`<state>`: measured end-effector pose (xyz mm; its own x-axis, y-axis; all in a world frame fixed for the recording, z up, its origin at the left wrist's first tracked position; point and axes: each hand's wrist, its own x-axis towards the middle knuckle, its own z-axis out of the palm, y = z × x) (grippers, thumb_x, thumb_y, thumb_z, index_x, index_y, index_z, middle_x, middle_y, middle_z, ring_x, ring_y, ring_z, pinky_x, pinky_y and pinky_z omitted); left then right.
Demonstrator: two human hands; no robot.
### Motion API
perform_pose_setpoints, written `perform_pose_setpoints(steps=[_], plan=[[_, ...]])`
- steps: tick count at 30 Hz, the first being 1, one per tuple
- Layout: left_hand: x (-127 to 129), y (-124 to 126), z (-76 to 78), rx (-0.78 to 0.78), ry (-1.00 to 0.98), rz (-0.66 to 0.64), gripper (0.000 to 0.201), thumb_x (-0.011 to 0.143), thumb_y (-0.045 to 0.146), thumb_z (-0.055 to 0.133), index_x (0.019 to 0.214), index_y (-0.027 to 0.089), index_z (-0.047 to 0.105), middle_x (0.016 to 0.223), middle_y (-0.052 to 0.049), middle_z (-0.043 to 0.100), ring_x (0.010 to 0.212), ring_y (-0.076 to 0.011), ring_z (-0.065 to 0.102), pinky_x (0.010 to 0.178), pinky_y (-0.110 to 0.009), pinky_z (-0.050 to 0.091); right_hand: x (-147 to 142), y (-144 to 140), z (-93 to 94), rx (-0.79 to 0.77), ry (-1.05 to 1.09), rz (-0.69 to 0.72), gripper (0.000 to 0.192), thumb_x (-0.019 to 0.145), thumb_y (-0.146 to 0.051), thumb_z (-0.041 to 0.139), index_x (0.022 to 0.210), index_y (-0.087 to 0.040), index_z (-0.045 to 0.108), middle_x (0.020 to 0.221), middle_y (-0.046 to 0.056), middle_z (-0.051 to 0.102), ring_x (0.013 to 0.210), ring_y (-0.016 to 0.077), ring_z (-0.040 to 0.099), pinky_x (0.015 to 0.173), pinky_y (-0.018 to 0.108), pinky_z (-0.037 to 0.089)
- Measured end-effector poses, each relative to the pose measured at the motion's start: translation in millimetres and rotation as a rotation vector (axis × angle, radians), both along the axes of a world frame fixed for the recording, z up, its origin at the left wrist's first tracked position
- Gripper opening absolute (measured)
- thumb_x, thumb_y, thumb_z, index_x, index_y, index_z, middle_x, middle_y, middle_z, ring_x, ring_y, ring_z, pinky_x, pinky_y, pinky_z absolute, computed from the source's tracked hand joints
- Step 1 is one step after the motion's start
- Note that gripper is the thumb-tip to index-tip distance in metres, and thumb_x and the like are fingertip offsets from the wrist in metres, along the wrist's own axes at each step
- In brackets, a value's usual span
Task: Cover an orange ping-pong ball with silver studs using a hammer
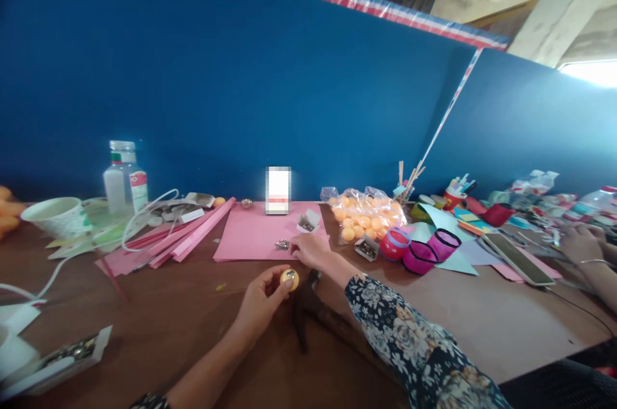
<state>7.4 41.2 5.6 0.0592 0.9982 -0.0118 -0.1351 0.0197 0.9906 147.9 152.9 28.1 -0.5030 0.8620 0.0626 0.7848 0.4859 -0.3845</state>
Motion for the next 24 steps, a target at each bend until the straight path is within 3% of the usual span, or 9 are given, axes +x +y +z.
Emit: perform_pose_setpoints(steps=[8,17,21,24], plan=[[-3,2,-0.6,0.016,-0.041,0.033,0.048,0.067,0.037,0.061,0.111,0.017,0.058,0.110,-0.009,0.062,0.096,-0.0243,0.059,0.077,-0.035,0.050,2,-4,2.4,0.018,0.126,-0.087,0.010,0.072,-0.018,0.053,0.076,-0.018,0.063,0.076,0.001,0.064,0.068,0.0124,0.055,0.062,0.021,0.038],[-3,1,5.1,-0.029,-0.125,0.097,0.047,0.062,0.029,0.068,0.106,0.016,0.061,0.106,-0.009,0.065,0.097,-0.0222,0.059,0.088,-0.035,0.044,0,-29,26.8,0.023,0.341,-0.136,0.011,0.076,-0.020,0.051,0.079,-0.015,0.059,0.074,0.001,0.063,0.067,0.0117,0.056,0.064,0.022,0.042],[-4,2,4.4,-0.004,-0.118,0.109,0.048,0.064,0.029,0.067,0.109,0.016,0.058,0.108,-0.010,0.064,0.098,-0.0215,0.059,0.090,-0.035,0.042,-3,-61,37.8,-0.089,0.621,-0.150,0.014,0.077,-0.028,0.050,0.078,-0.016,0.057,0.064,-0.002,0.058,0.055,0.0097,0.052,0.055,0.021,0.042],[-4,4,1.8,0.015,-0.136,0.106,0.047,0.065,0.029,0.066,0.110,0.017,0.057,0.108,-0.009,0.064,0.099,-0.0206,0.058,0.091,-0.034,0.041,-8,-83,35.4,-0.157,0.878,-0.175,0.013,0.077,-0.030,0.052,0.079,-0.017,0.056,0.063,-0.002,0.056,0.051,0.0084,0.049,0.052,0.020,0.041]])
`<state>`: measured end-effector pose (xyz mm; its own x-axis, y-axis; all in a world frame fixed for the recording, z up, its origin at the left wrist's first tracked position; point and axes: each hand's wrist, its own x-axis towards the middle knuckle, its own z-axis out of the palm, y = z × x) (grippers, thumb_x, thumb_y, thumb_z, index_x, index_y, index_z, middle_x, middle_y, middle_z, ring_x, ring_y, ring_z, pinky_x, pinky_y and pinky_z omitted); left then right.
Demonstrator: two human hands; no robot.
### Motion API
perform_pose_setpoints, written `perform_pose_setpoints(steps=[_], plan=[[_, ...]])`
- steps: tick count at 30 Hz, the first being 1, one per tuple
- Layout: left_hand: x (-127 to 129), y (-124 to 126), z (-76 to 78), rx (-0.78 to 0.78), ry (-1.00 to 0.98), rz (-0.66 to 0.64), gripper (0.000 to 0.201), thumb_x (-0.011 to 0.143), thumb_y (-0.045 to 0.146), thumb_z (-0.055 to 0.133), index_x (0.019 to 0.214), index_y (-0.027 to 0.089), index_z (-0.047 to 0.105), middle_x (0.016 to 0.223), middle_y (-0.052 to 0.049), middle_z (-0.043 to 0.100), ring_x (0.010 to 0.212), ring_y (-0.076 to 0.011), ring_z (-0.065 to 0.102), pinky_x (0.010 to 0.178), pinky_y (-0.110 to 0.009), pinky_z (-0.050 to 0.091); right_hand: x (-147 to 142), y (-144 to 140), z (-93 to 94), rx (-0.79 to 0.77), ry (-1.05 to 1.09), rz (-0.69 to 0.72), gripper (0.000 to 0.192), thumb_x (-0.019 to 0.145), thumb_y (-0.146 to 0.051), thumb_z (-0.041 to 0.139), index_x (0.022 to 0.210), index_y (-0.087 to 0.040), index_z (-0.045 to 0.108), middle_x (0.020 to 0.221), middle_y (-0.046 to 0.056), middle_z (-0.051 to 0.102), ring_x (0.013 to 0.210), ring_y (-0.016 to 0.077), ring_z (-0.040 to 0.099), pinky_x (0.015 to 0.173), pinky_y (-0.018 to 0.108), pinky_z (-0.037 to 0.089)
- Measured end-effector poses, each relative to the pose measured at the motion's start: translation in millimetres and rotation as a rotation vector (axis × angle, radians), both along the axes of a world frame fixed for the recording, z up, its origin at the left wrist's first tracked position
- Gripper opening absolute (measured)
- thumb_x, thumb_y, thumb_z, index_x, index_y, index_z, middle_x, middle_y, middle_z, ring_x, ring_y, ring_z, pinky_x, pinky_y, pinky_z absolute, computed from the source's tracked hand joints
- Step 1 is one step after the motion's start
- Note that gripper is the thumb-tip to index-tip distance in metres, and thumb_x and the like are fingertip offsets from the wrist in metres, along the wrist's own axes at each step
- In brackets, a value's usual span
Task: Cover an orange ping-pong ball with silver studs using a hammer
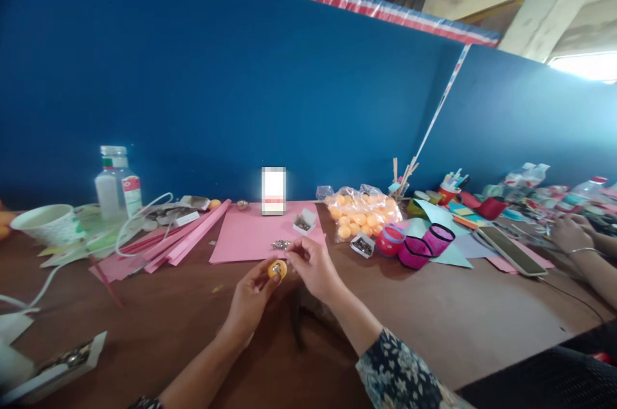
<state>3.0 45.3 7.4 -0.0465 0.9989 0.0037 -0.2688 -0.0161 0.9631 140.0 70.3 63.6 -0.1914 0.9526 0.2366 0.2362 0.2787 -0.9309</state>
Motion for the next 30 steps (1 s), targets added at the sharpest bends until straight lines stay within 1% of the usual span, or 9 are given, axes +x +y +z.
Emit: perform_pose_setpoints(steps=[3,7,11,15,17,20,22,25,30], plan=[[-1,2,-3.2,0.020,-0.019,0.009,0.047,0.066,0.028,0.065,0.110,0.016,0.056,0.109,-0.009,0.063,0.101,-0.0203,0.057,0.093,-0.034,0.040,-7,-12,-8.9,0.003,0.123,-0.058,0.013,0.076,-0.030,0.055,0.080,-0.018,0.054,0.063,-0.003,0.054,0.052,0.0085,0.048,0.051,0.020,0.040],[-1,3,-2.9,0.014,-0.055,0.027,0.048,0.065,0.028,0.066,0.110,0.015,0.056,0.109,-0.009,0.063,0.103,-0.0216,0.056,0.092,-0.034,0.041,-15,-17,-20.7,0.013,0.173,-0.130,0.016,0.075,-0.033,0.057,0.079,-0.017,0.056,0.064,-0.002,0.056,0.053,0.0095,0.049,0.053,0.021,0.041],[-1,1,1.0,-0.010,-0.102,0.035,0.048,0.066,0.029,0.065,0.111,0.015,0.056,0.107,-0.008,0.064,0.102,-0.0221,0.057,0.091,-0.035,0.042,-18,-20,-27.5,-0.035,0.235,-0.128,0.019,0.075,-0.035,0.058,0.079,-0.017,0.059,0.064,0.000,0.057,0.057,0.0111,0.050,0.056,0.022,0.043],[0,-1,1.4,0.004,-0.110,0.034,0.047,0.067,0.030,0.064,0.112,0.017,0.055,0.108,-0.008,0.064,0.101,-0.0215,0.057,0.090,-0.034,0.042,-18,-23,-28.8,-0.063,0.260,-0.112,0.018,0.075,-0.035,0.057,0.080,-0.017,0.059,0.063,-0.001,0.056,0.055,0.0107,0.049,0.054,0.022,0.042],[0,-1,1.4,-0.006,-0.109,0.039,0.051,0.066,0.031,0.065,0.113,0.017,0.054,0.107,-0.008,0.064,0.099,-0.0214,0.058,0.088,-0.033,0.044,-17,-23,-29.0,-0.051,0.262,-0.121,0.018,0.075,-0.034,0.057,0.081,-0.018,0.058,0.061,-0.002,0.054,0.053,0.0103,0.048,0.052,0.021,0.041],[-1,-1,2.5,-0.028,-0.109,0.050,0.057,0.064,0.032,0.067,0.117,0.018,0.052,0.105,-0.008,0.065,0.095,-0.0217,0.060,0.084,-0.033,0.046,-16,-23,-30.4,-0.055,0.256,-0.123,0.017,0.075,-0.034,0.057,0.076,-0.017,0.059,0.059,-0.001,0.055,0.053,0.0104,0.049,0.052,0.021,0.042],[-1,-1,3.2,-0.046,-0.102,0.045,0.058,0.064,0.032,0.067,0.117,0.018,0.051,0.105,-0.008,0.065,0.095,-0.0223,0.060,0.083,-0.034,0.047,-16,-23,-31.7,-0.074,0.254,-0.114,0.017,0.075,-0.033,0.057,0.075,-0.017,0.060,0.062,0.000,0.058,0.056,0.0116,0.051,0.055,0.022,0.044],[-2,-1,3.1,-0.062,-0.124,0.029,0.056,0.065,0.031,0.066,0.117,0.018,0.051,0.108,-0.009,0.064,0.096,-0.0226,0.060,0.084,-0.035,0.047,-17,-24,-34.0,-0.083,0.267,-0.103,0.016,0.075,-0.032,0.058,0.078,-0.017,0.060,0.068,0.002,0.061,0.062,0.0137,0.055,0.059,0.024,0.046],[-1,-1,2.5,-0.043,-0.169,0.027,0.054,0.063,0.030,0.067,0.114,0.019,0.053,0.109,-0.009,0.063,0.097,-0.0231,0.059,0.083,-0.035,0.048,-18,-23,-38.8,-0.111,0.297,-0.097,0.015,0.074,-0.033,0.058,0.075,-0.018,0.056,0.068,0.001,0.060,0.062,0.0142,0.055,0.056,0.024,0.046]])
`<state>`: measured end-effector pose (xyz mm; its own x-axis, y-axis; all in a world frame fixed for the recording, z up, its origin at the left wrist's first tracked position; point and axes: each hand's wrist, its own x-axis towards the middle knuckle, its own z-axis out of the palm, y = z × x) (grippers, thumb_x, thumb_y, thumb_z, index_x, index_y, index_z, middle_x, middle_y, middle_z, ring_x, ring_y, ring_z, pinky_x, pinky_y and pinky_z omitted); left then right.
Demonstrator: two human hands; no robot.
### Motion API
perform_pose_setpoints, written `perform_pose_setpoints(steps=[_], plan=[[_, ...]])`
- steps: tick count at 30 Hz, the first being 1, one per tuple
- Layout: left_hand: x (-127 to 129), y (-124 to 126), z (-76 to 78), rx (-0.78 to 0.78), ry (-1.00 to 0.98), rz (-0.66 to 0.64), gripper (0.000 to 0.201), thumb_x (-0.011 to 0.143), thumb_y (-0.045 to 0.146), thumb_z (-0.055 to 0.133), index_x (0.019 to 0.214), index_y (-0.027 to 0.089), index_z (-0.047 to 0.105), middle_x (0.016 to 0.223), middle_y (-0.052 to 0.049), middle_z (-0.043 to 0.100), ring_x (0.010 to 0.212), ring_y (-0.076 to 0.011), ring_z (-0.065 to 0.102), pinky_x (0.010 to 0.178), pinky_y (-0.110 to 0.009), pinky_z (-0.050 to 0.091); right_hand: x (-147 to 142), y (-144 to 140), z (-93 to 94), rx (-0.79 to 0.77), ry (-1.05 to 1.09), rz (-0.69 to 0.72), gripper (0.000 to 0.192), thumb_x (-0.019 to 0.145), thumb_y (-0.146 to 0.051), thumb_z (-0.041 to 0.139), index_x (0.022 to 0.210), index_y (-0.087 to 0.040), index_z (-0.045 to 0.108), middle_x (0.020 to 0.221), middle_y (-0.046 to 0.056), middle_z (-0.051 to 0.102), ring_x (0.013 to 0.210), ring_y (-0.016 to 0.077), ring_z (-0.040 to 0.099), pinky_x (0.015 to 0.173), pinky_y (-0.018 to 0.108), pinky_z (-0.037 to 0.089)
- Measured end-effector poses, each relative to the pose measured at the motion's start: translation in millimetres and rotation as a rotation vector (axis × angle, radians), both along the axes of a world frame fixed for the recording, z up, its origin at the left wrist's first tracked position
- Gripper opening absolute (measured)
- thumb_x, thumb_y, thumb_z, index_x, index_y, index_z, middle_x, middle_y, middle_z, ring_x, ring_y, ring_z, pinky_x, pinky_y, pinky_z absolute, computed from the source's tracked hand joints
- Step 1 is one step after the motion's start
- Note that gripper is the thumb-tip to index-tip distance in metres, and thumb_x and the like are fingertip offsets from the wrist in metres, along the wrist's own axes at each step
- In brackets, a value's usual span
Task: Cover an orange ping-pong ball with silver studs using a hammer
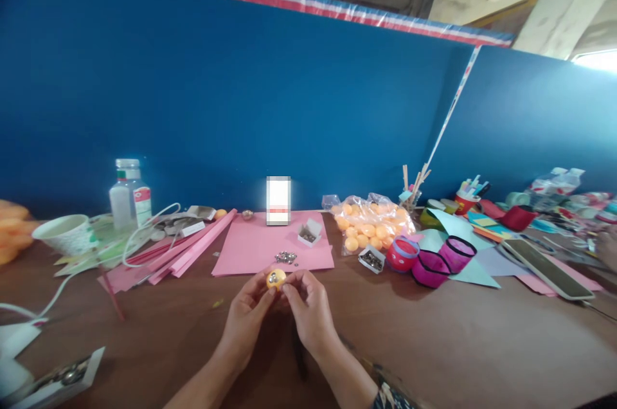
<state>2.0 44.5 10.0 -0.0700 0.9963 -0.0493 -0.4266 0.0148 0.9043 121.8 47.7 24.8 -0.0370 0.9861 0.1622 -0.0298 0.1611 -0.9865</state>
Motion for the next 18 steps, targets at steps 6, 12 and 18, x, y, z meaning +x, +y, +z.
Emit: perform_pose_setpoints(steps=[6,12,18], plan=[[0.6,-0.4,1.7,-0.013,-0.004,-0.016,0.057,0.063,0.030,0.068,0.116,0.019,0.050,0.110,-0.010,0.062,0.100,-0.0249,0.058,0.080,-0.036,0.049,0.5,1.1,-1.5,-0.002,-0.027,0.000,0.012,0.073,-0.030,0.060,0.072,-0.018,0.056,0.068,0.000,0.059,0.057,0.0119,0.051,0.053,0.022,0.044],[0.8,0.1,0.7,-0.005,0.020,-0.022,0.056,0.064,0.028,0.067,0.116,0.018,0.051,0.107,-0.010,0.064,0.099,-0.0244,0.058,0.082,-0.035,0.048,0.2,-0.1,-0.1,-0.015,-0.025,0.001,0.010,0.073,-0.027,0.059,0.073,-0.018,0.056,0.069,0.000,0.059,0.057,0.0115,0.051,0.054,0.022,0.045],[0.4,0.8,-0.6,0.012,0.023,-0.011,0.055,0.065,0.026,0.067,0.117,0.018,0.050,0.111,-0.011,0.062,0.099,-0.0236,0.058,0.083,-0.035,0.047,0.6,0.7,-2.2,0.000,-0.053,0.006,0.007,0.074,-0.024,0.058,0.072,-0.018,0.056,0.067,-0.001,0.058,0.057,0.0111,0.051,0.054,0.022,0.044]])
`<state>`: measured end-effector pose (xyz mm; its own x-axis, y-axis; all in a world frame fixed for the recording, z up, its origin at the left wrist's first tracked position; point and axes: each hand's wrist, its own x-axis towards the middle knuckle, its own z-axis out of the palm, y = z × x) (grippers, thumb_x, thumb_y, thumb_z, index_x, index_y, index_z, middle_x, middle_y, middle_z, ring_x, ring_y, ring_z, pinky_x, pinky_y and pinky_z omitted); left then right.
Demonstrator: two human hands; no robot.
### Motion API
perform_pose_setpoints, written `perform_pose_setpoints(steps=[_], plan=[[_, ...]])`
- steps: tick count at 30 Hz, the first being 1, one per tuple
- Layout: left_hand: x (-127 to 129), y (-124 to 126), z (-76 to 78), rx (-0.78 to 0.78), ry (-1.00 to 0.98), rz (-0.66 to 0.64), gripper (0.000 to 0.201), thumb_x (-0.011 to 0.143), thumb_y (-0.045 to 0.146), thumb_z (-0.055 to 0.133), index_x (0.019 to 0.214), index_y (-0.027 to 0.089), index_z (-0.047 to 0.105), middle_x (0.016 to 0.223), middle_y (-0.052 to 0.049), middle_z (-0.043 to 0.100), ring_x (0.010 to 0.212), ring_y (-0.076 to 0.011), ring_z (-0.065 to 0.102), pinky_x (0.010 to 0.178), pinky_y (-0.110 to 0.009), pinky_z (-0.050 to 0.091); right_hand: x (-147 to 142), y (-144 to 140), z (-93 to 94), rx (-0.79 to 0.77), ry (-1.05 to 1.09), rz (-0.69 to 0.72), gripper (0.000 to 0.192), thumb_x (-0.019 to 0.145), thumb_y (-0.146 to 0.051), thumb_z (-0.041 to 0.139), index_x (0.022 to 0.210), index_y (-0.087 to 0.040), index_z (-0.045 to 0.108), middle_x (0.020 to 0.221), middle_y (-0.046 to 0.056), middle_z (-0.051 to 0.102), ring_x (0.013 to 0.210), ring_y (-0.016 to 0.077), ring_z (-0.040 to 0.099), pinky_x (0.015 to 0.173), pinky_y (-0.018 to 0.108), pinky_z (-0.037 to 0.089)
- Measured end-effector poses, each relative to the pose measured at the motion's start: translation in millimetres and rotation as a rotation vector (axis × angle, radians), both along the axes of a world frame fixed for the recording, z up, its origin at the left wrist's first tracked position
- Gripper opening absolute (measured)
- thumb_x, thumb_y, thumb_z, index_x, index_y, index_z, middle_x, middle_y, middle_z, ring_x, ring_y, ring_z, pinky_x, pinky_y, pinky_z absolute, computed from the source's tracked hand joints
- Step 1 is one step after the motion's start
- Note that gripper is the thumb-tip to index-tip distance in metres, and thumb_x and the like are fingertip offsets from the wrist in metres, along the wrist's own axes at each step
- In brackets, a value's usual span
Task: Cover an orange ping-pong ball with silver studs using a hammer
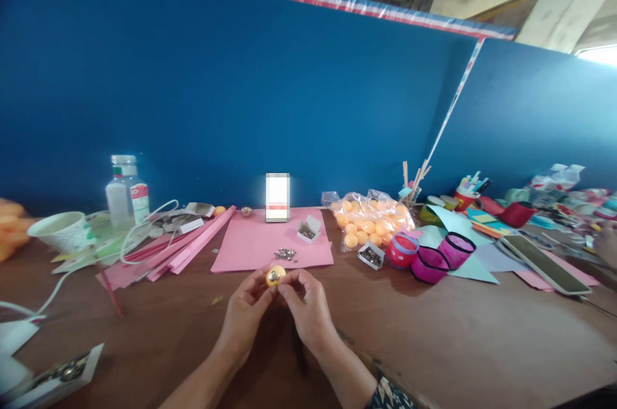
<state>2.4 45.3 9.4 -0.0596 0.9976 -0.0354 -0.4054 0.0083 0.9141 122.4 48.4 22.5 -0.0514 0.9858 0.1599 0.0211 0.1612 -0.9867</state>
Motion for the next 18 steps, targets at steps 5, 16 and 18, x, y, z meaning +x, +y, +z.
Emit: perform_pose_setpoints(steps=[5,16,18], plan=[[0.3,-0.8,2.2,0.002,-0.002,-0.008,0.054,0.065,0.026,0.066,0.116,0.018,0.051,0.112,-0.010,0.061,0.101,-0.0237,0.057,0.085,-0.035,0.046,0.0,-0.5,0.1,0.000,-0.004,0.007,0.007,0.075,-0.024,0.057,0.073,-0.018,0.056,0.068,0.000,0.058,0.057,0.0111,0.051,0.055,0.022,0.044],[0.3,-2.3,2.1,0.081,0.135,-0.043,0.042,0.072,0.027,0.060,0.113,0.020,0.054,0.122,-0.006,0.054,0.116,-0.0221,0.045,0.099,-0.035,0.034,4.7,2.7,-3.5,0.029,0.056,-0.023,0.011,0.077,-0.028,0.054,0.079,-0.017,0.054,0.083,0.004,0.059,0.072,0.0147,0.054,0.066,0.025,0.044],[0.3,-2.8,3.9,0.108,0.140,-0.048,0.042,0.073,0.028,0.059,0.114,0.021,0.053,0.124,-0.007,0.053,0.117,-0.0223,0.044,0.099,-0.036,0.033,5.0,2.8,-3.0,0.016,0.070,-0.009,0.012,0.077,-0.029,0.054,0.078,-0.017,0.053,0.082,0.004,0.059,0.072,0.0148,0.053,0.066,0.026,0.043]])
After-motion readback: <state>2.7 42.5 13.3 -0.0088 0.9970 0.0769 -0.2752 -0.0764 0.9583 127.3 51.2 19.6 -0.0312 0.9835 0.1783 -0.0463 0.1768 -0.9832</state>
